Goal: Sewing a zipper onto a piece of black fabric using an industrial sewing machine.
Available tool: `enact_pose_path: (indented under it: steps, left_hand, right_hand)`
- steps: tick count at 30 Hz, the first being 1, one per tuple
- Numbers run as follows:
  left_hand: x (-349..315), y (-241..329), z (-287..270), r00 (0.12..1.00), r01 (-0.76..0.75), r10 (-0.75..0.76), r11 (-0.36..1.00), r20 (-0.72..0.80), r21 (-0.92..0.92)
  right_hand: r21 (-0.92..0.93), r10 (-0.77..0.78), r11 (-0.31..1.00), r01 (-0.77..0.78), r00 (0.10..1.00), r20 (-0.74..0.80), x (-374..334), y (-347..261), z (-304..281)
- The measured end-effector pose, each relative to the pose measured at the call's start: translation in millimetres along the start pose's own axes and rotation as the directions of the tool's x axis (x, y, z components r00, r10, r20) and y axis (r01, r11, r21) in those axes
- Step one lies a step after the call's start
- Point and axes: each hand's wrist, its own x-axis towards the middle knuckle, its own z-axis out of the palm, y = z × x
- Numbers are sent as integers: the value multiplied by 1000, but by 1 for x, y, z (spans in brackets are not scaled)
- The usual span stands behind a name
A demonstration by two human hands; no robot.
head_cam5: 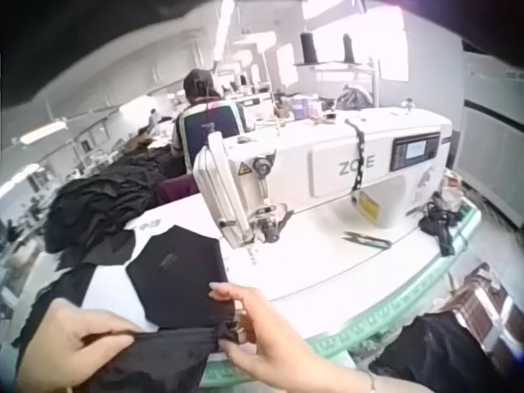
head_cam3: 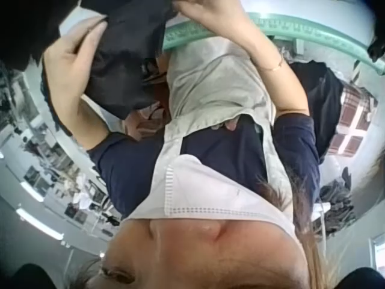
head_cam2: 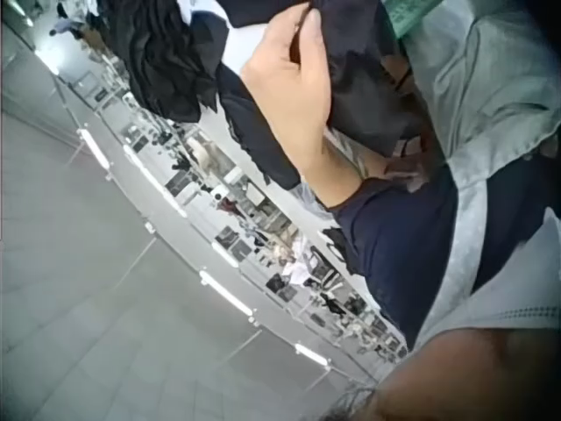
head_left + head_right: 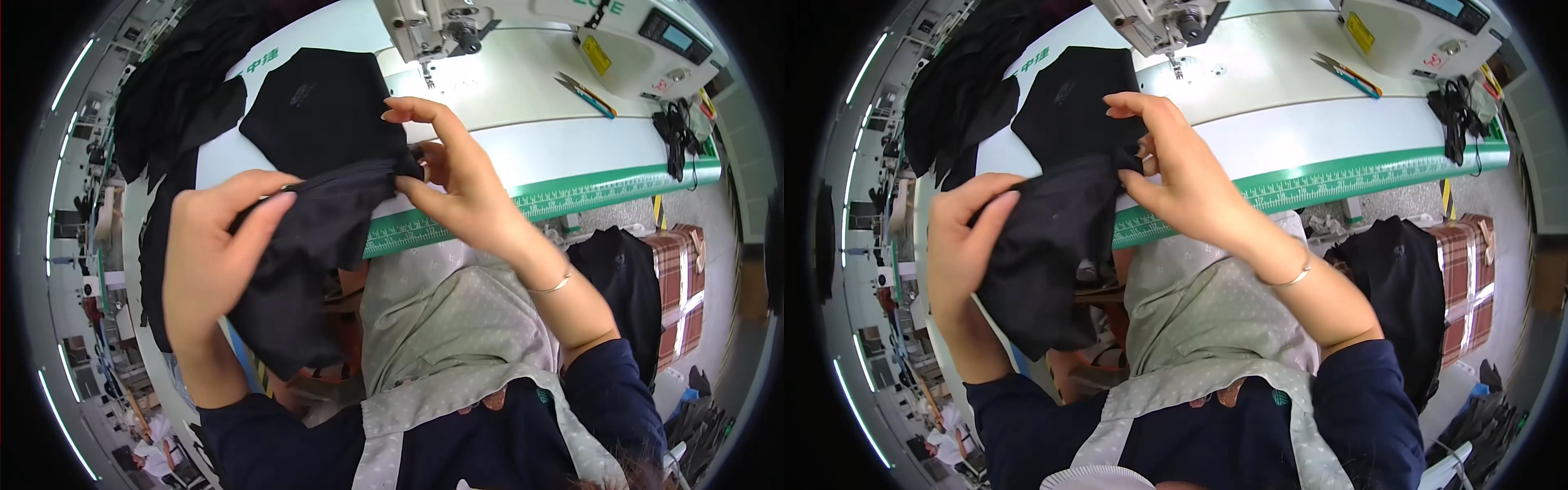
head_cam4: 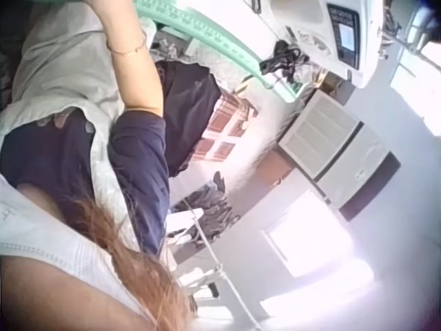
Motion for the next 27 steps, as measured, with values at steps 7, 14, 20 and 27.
enact_pose_path:
  steps: [7,14,20,27]
  left_hand:
    - [-5,-18,-23,910,395,-290,820,295,-413]
    - [-27,-14,-6,905,394,-265,817,332,-422]
    - [-48,-30,1,938,242,-117,894,326,-377]
    - [-53,-57,17,900,426,-301,759,314,-493]
  right_hand:
    - [176,198,960,-220,971,136,-11,-30,-37]
    - [-191,-222,960,204,972,-80,-8,-5,-6]
    - [265,210,944,-195,977,-30,-3,-12,-13]
    - [199,189,960,-197,980,60,-4,1,-16]
